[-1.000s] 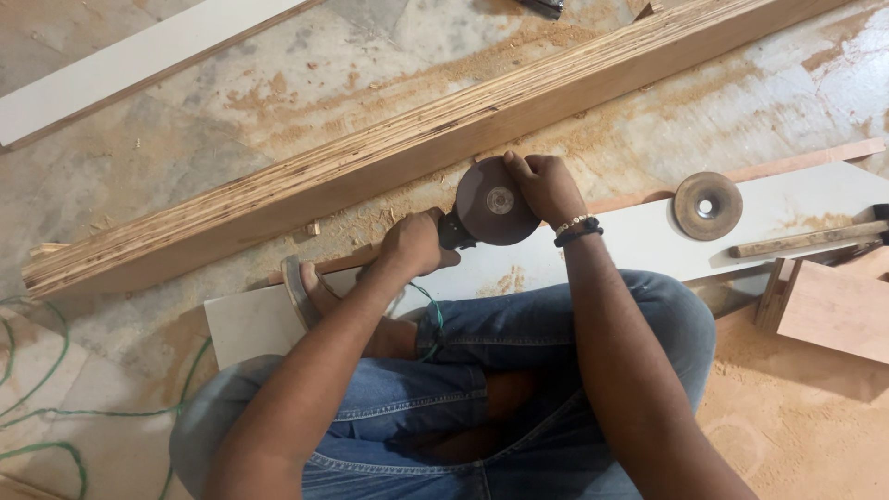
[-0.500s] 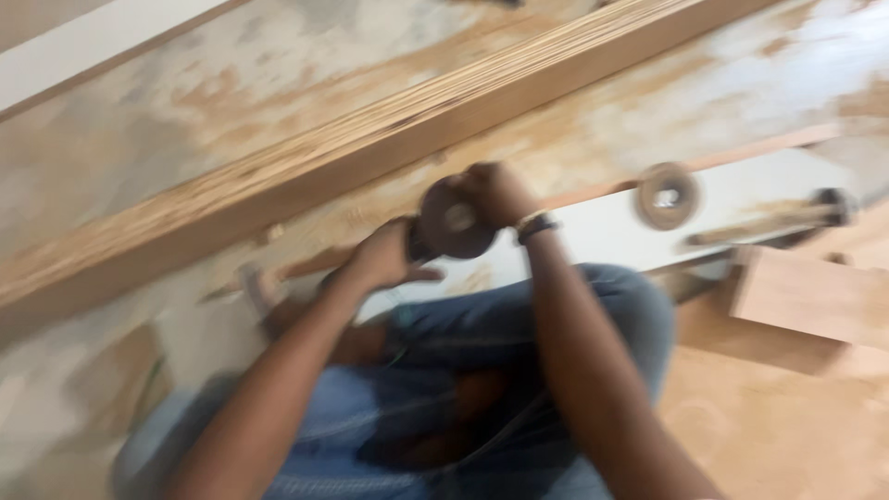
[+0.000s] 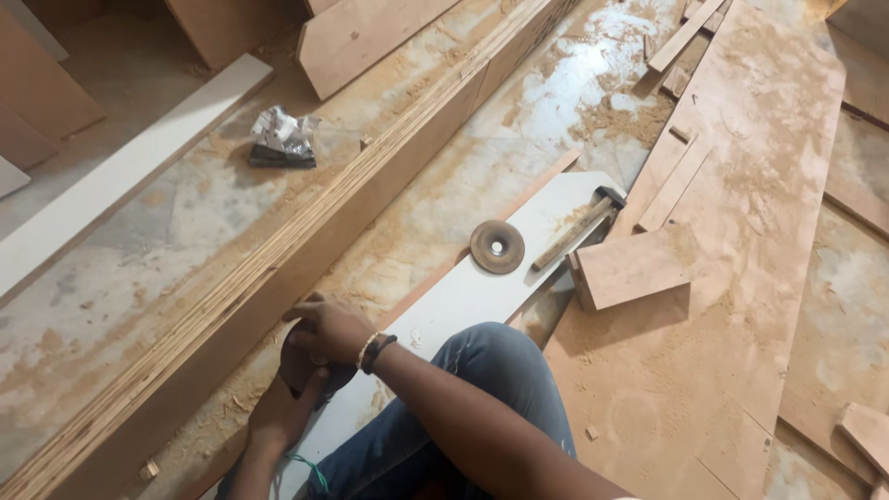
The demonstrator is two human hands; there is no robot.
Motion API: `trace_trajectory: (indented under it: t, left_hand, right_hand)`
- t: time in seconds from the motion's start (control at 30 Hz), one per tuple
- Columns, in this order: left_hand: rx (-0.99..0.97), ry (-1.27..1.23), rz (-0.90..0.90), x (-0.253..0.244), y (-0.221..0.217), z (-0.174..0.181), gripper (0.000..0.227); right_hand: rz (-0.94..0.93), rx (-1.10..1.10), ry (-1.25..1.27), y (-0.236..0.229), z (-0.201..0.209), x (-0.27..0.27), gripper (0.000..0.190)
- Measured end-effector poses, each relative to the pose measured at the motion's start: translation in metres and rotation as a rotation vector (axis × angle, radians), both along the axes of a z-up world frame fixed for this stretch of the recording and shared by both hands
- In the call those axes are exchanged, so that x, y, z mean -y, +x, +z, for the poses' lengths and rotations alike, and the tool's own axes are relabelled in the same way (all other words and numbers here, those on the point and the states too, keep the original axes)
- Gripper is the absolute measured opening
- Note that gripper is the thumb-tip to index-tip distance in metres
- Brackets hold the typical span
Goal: The person uses a handheld angle grinder with a sanding disc to sand the edges and surface of a wooden board, then taps the tool with a hammer.
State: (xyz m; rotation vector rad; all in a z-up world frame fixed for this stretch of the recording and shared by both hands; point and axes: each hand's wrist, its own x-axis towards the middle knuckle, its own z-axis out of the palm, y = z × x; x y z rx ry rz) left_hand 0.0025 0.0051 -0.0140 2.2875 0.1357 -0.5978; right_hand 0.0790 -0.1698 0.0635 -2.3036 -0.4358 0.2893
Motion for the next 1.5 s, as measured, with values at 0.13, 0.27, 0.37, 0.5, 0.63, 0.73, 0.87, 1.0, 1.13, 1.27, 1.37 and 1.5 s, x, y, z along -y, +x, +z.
trace_trajectory:
  t: [0.13,0.27,0.37,0.5,0.63,0.73,0.87,1.0,1.13,1.27,1.37,1.5]
  left_hand:
    - [-0.058,-0.007,-0.104,-0.019,0.001,-0.012,0.123]
    - [-0.102,0.203,-0.199,-0.037,-0.007,-0.029,0.095]
    - [-0.038,0.295,-0.128,-0.033,-0.011,-0.027,0.076]
    - [0.073,0.249,-0.086,-0.024,-0.023,0.000,0.069]
    - [0.024,0.350,-0.039,-0.005,-0.030,0.047,0.065]
    - [0.022,0.398,-0.031,0.003,-0.029,0.062,0.067]
    - [0.181,0.433,-0.057,0.001,-0.037,0.045,0.065]
    - [0.292,0.449,-0.100,-0.004,-0.037,0.026,0.064]
    - [0.392,0.328,-0.098,-0.008,-0.041,0.025,0.050]
    - [0.180,0.380,-0.058,-0.003,-0.037,0.037,0.059]
    - [0.318,0.320,-0.056,-0.002,-0.040,0.043,0.082]
    - [0.330,0.389,-0.115,-0.001,-0.043,0.049,0.055]
  right_hand:
    - [0.155,0.205,-0.070,-0.008,0.009,-0.004,0.041]
    - [0.090,0.028,-0.272,-0.006,0.020,-0.002,0.062]
    - [0.083,0.043,-0.420,-0.001,0.040,0.005,0.059]
    - [0.162,-0.164,-0.472,0.001,0.071,0.018,0.047]
    - [0.231,-0.185,-0.501,-0.012,0.092,0.020,0.049]
    - [0.294,-0.194,-0.496,-0.022,0.094,0.018,0.047]
    - [0.274,-0.151,-0.276,-0.033,0.061,0.002,0.044]
    - [0.385,0.012,-0.186,-0.039,0.015,-0.017,0.043]
    - [0.396,0.155,-0.170,-0.042,-0.003,-0.028,0.052]
    - [0.290,0.094,-0.362,-0.034,0.015,-0.031,0.061]
    - [0.122,0.159,-0.461,-0.031,0.042,-0.028,0.063]
    - [0.045,-0.157,-0.455,-0.016,0.069,-0.005,0.049]
